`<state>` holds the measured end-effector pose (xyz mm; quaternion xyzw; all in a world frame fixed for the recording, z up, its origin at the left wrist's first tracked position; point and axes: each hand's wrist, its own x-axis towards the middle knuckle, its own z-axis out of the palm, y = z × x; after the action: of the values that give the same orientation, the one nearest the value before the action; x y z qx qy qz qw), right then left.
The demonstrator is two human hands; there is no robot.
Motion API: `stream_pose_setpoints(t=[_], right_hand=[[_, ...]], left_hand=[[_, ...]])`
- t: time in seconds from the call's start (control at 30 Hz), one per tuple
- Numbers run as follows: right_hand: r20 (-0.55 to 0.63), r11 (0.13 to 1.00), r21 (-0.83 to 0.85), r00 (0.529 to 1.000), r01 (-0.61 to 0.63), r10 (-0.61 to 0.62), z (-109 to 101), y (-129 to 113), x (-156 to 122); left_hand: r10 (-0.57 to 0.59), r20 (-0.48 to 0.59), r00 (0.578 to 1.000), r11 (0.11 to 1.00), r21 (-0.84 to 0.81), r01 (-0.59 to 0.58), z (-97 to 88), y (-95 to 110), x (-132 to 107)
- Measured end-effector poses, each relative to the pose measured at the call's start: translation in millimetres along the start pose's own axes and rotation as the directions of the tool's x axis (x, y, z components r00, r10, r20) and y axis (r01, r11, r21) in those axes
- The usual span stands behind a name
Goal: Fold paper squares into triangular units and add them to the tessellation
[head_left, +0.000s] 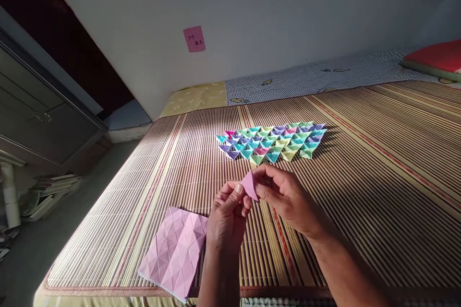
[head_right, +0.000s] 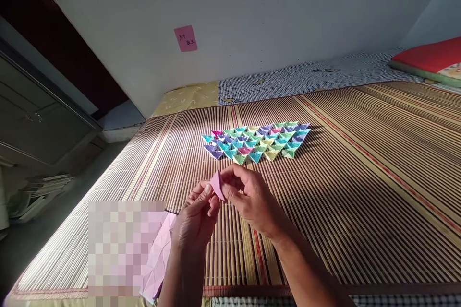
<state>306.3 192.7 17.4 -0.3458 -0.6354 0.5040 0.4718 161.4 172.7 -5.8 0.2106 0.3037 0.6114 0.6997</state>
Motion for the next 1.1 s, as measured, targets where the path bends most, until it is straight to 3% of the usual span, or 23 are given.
stream_pose_setpoints(t=[0.2, 0.37, 0.57, 0.83, 1.0, 1.1], right_hand=[[-0.086, 0.952, -0.245, 0.974, 0.182, -0.208, 10.5, -2.3, -1.2], [-0.147, 0.897, -0.360, 0.934, 0.256, -0.326, 18.5, 9.9, 1.0], [-0.136, 0.838, -0.435, 0.896, 0.329, -0.423, 20.1, 17.9, 2.4], [0.087, 0.896, -0.330, 0.954, 0.299, -0.286, -1.1, 4.7, 3.0], [-0.009, 0.955, -0.272, 0.992, 0.122, -0.130, -6.0, 3.7, 2.4], [-0.038, 0.973, -0.215, 0.995, 0.082, -0.092, -2.2, 6.3, 3.4]], left_hand=[[0.129, -0.049, 0.990, 0.984, 0.134, -0.121, 6.8, -2.8, -5.3], [0.008, -0.086, 0.996, 0.998, 0.068, -0.002, 16.5, -7.8, -11.4], [0.010, -0.104, 0.995, 0.999, -0.051, -0.015, 18.3, -4.9, -12.4], [0.140, -0.096, 0.986, 0.987, 0.098, -0.131, 9.6, -2.6, -5.0], [0.225, -0.075, 0.971, 0.951, 0.235, -0.202, 5.9, -7.0, -4.5], [0.266, -0.058, 0.962, 0.912, 0.338, -0.232, 8.0, -11.6, -6.7]])
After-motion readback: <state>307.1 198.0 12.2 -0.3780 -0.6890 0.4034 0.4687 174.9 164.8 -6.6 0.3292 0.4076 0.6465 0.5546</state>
